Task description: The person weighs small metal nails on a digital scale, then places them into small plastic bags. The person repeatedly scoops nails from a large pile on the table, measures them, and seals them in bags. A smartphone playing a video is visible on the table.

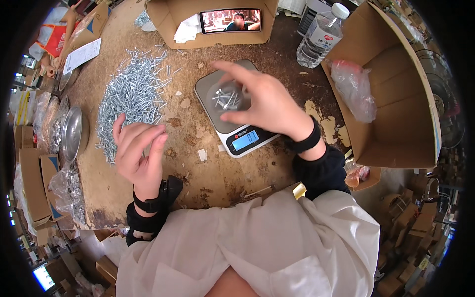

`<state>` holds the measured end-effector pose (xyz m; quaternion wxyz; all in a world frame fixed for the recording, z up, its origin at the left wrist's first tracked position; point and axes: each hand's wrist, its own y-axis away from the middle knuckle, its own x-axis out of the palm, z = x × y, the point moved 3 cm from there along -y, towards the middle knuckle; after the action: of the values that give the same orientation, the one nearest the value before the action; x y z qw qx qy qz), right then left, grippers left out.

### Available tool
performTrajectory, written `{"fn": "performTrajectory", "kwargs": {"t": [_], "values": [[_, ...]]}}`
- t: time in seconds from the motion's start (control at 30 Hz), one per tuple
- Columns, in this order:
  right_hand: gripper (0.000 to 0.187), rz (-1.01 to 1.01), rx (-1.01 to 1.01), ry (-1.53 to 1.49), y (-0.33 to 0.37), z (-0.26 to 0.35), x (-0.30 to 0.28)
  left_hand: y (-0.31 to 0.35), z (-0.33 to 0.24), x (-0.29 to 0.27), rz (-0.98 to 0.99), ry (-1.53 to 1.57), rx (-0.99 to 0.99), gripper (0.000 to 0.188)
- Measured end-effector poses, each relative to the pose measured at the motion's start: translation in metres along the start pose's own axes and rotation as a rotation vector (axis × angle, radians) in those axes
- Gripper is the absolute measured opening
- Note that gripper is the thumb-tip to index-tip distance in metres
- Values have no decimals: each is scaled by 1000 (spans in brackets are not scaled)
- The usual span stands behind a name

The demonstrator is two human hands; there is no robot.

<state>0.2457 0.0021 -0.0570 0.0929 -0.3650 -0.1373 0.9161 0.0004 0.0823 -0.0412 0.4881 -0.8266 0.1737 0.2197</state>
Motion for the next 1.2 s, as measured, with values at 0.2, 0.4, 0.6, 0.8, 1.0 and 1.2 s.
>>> {"fn": "performTrajectory", "kwargs": {"t": [0.2,0.4,0.6,0.8,1.0,1.2], "values": [[83,-47,50,74,0,-20,-3,1,-1,-1,30,-26,26,13],[78,-41,43,27,1,-25,-10,4,2,0,48,-30,20,13],[78,-77,101,-151,29,-18,-44,12,-3,15,115,135,-50,14],[68,88,260,-34,100,-11,-38,19,-2,17,179,135,-62,14],[63,96,450,20,114,-4,-24,21,-1,16,240,168,-38,13],[64,111,420,114,112,-1,-28,19,-4,14,190,213,-52,11]]}}
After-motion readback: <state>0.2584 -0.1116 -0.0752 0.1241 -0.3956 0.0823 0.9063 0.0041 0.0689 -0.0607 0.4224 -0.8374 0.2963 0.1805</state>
